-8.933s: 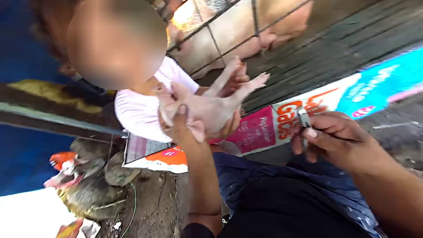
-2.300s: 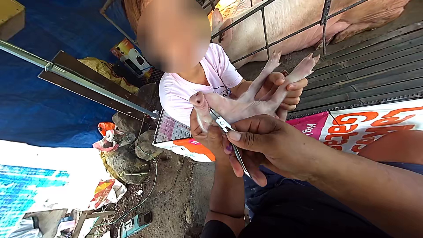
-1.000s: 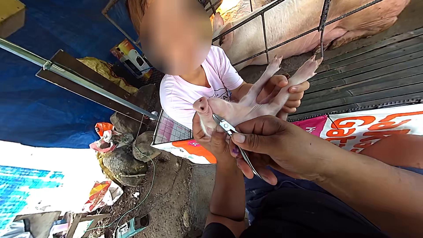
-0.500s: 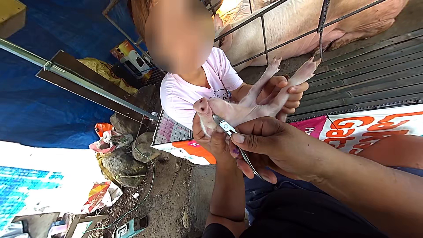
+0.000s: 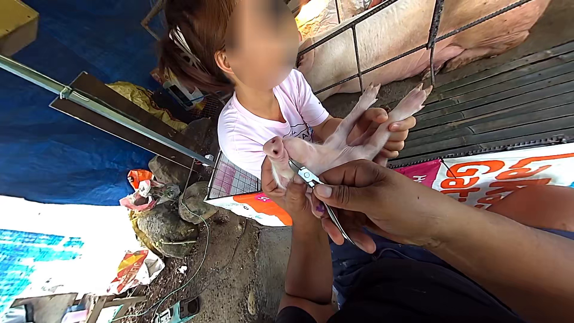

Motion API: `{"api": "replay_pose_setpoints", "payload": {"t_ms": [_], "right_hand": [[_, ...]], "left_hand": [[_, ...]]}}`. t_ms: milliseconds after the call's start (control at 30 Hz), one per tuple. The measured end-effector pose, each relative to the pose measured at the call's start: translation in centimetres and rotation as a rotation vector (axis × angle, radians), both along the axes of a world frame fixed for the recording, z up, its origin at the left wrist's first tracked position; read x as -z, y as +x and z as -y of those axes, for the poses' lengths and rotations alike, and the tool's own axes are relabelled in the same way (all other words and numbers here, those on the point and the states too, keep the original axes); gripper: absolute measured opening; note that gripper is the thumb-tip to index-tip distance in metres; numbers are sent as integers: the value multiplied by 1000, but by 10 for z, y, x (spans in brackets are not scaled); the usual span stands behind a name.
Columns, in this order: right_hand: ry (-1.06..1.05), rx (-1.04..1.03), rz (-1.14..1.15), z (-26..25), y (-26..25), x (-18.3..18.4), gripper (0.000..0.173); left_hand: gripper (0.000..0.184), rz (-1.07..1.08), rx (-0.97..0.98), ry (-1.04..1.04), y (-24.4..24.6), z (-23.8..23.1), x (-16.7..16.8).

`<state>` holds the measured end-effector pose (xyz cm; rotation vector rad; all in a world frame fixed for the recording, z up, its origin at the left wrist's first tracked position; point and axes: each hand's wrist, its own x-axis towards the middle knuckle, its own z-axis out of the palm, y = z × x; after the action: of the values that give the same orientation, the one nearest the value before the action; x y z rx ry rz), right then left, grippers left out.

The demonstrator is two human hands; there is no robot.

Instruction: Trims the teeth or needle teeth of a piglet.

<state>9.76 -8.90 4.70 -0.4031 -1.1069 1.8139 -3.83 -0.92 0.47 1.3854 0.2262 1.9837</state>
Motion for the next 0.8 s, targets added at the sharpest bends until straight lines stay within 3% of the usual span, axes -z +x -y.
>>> {"api": "replay_pose_setpoints", "payload": {"t_ms": [800], "right_hand": [[144, 131, 151, 0, 3, 2, 30]], "left_hand": [[37, 8, 59, -49, 6, 15, -20]]}}
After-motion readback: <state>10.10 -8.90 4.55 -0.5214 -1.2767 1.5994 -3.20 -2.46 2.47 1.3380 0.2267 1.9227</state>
